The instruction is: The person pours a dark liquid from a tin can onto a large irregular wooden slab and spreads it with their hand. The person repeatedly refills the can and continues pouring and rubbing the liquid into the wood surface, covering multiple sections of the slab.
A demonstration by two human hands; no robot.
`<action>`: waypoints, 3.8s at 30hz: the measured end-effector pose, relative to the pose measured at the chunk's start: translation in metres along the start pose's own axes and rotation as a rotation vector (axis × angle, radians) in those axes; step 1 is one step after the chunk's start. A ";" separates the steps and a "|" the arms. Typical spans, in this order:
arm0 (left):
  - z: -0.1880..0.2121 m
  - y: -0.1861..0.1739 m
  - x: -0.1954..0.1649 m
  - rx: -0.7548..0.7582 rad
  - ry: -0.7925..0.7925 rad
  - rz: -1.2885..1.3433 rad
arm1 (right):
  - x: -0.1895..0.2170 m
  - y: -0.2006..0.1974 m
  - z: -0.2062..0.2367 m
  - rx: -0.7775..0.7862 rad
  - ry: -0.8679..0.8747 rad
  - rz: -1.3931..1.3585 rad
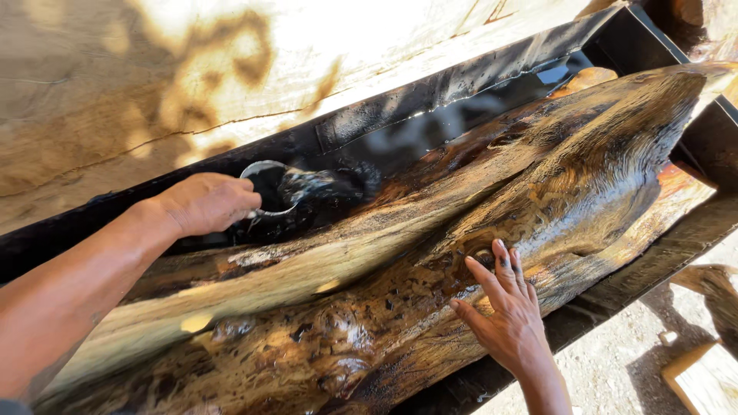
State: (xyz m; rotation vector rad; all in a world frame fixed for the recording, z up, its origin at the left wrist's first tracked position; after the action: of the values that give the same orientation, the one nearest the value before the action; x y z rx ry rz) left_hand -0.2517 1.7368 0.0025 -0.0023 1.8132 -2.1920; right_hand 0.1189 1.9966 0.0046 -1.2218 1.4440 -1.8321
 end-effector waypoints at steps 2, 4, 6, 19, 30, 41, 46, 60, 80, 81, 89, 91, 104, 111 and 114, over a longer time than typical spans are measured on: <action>0.009 -0.040 -0.028 -0.015 -0.036 -0.016 | 0.001 0.001 0.000 0.006 -0.003 0.017; 0.019 -0.073 -0.050 0.056 -0.166 -0.068 | 0.004 -0.001 0.001 -0.034 -0.051 0.003; 0.026 -0.102 -0.074 0.118 -0.263 -0.122 | 0.008 -0.007 0.004 -0.123 -0.144 -0.042; 0.043 -0.138 -0.178 0.342 -0.403 -0.415 | -0.012 -0.001 0.009 0.026 -0.132 -0.039; 0.010 -0.132 -0.228 0.342 -0.395 -0.468 | -0.018 0.005 0.009 0.069 -0.143 -0.067; -0.027 -0.119 -0.250 0.375 -0.403 -0.488 | -0.021 0.011 0.008 0.118 -0.126 -0.048; -0.005 -0.124 -0.239 0.327 -0.422 -0.478 | -0.022 0.013 0.006 0.138 -0.108 -0.045; 0.141 -0.123 -0.186 0.395 -0.545 -0.456 | -0.022 0.021 -0.007 0.059 -0.093 -0.001; 0.284 -0.119 -0.116 0.440 -0.729 -0.544 | -0.026 0.029 -0.014 0.033 -0.023 -0.057; 0.289 -0.119 -0.114 0.435 -0.727 -0.550 | -0.026 0.029 -0.014 0.029 -0.024 -0.061; 0.305 -0.118 -0.101 0.403 -0.751 -0.558 | -0.022 0.027 -0.015 0.012 -0.029 -0.082; 0.299 -0.117 -0.104 0.399 -0.752 -0.580 | -0.021 0.026 -0.013 0.016 -0.020 -0.093; 0.194 -0.116 -0.161 0.459 -0.569 -0.573 | -0.018 0.023 -0.006 -0.010 -0.068 -0.131; 0.145 -0.125 -0.187 0.387 -0.479 -0.555 | -0.025 0.028 -0.007 0.013 -0.035 -0.103; 0.152 -0.127 -0.185 0.401 -0.471 -0.581 | -0.024 0.027 -0.007 -0.001 -0.046 -0.102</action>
State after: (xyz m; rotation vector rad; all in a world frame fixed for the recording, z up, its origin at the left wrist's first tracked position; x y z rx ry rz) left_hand -0.0754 1.6536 0.1902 -0.9777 1.1843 -2.5932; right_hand 0.1202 2.0115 -0.0293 -1.3519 1.3813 -1.8574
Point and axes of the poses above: each hand's wrist, its own z-axis away from the middle knuckle, its own y-axis out of the palm, x = y × z, the point moved 8 cm from there along -z, towards the middle knuckle, and after that the axes turned 4 degrees about -y, right-handed, at the moved point
